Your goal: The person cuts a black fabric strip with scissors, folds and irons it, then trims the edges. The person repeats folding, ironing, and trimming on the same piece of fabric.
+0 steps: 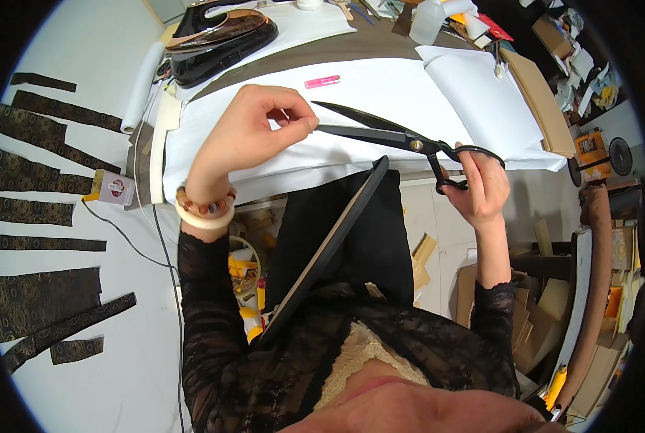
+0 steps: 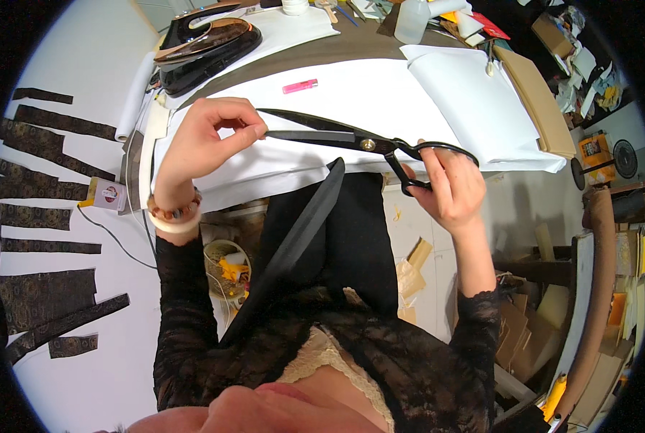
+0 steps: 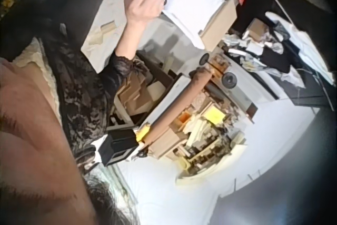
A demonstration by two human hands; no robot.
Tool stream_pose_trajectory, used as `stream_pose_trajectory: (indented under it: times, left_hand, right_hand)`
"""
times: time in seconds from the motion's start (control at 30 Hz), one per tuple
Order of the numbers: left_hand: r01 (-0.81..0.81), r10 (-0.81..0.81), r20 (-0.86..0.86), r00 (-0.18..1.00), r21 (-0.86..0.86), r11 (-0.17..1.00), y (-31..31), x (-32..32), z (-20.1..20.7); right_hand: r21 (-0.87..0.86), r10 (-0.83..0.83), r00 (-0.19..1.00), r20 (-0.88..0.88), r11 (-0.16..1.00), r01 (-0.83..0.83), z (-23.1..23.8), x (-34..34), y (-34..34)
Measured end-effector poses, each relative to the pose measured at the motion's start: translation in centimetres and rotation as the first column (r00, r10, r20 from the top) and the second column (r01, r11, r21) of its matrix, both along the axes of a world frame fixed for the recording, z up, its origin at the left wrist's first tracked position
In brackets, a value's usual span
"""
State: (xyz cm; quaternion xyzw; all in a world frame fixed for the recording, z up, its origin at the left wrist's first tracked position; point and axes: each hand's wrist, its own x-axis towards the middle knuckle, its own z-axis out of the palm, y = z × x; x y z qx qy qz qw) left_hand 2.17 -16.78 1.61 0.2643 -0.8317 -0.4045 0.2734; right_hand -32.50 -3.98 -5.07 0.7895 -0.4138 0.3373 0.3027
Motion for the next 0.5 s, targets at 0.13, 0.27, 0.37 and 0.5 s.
stream_pose_trajectory:
  times: [0.13, 0.27, 0.37, 0.5]
  left_hand:
    - [0.054, -0.064, 0.044, 0.997, 0.184, 0.981, -0.5, -0.3, 0.2]
    - [0.024, 0.008, -0.099, 0.995, 0.318, 0.948, -0.4, -0.7, -0.4]
    - [-0.007, 0.043, -0.108, 0.993, 0.308, 0.951, 0.1, -0.9, -0.2]
    - [-0.019, 0.023, -0.024, 0.999, 0.174, 0.985, 0.5, -1.1, 0.3]
  right_hand:
    - [0.050, 0.032, 0.999, -0.006, 0.998, -0.031, 0.5, -0.8, 0.3]
    - [0.067, 0.012, 0.999, 0.050, 0.998, -0.015, 0.3, -0.8, 0.6]
    - [0.070, 0.006, 0.998, 0.065, 0.997, -0.011, 0.1, -1.1, 0.8]
    - [0.057, 0.005, 0.999, 0.043, 0.998, -0.007, 0.5, -1.1, 1.0]
